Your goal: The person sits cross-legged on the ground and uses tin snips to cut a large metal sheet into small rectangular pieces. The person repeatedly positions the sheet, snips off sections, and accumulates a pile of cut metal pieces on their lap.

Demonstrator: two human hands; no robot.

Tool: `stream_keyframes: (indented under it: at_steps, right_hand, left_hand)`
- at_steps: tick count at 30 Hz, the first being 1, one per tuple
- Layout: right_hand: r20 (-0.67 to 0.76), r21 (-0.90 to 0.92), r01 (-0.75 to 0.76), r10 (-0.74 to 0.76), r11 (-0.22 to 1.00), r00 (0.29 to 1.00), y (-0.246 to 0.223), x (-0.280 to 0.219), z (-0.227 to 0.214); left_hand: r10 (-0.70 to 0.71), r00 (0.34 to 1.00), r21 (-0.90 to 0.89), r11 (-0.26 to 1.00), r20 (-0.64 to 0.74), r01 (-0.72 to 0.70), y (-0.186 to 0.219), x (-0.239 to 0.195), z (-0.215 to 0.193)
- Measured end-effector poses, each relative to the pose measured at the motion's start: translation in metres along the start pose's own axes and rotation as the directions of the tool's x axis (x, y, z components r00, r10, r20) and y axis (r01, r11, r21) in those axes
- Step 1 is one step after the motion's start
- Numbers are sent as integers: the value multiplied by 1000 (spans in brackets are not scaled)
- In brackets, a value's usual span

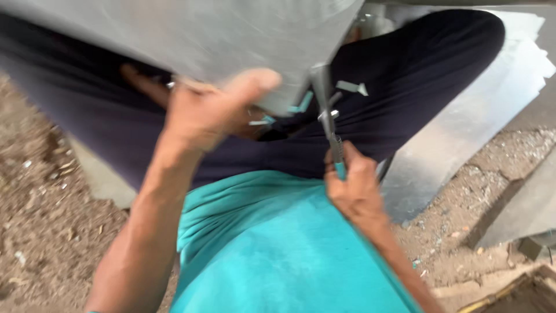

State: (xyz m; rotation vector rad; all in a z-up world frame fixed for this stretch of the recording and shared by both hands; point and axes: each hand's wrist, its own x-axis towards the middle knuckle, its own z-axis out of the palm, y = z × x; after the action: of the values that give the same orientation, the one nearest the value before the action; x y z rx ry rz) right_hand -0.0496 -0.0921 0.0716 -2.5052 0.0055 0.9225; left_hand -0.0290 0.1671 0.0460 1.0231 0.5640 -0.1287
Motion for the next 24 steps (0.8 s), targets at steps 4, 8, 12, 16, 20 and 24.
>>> stream_keyframes:
  at_steps: [4,8,12,16,20,24]
  right_hand:
    - [301,-15,104,-94,994,949,5,-7,-17]
    - [378,-25,39,-27,999,925,2,-5,-24]
    - [393,-10,40,-33,999,919,-5,-3,-36]
    - [530,48,3,-28,999,848,-17,13,-36]
    - [621,131,15,-94,991,778,-34,29,-30]
    - [651,63,85,-106,994,751,-58,43,-30]
  left_hand:
    - [352,897,189,932,-267,-309,-3,-25,-27]
    - [458,832,73,885,-311,-460,-53,-35,-12]
    - [251,931,-210,927,-264,-310,-59,-31,-9]
    - [749,633,678,570,-196,-464,-34,-43,-34]
    - [336,918,-108,925,-209,-363,-30,-57,-46]
    - [333,911,-164,912,-242,-377,-37,-53,-50]
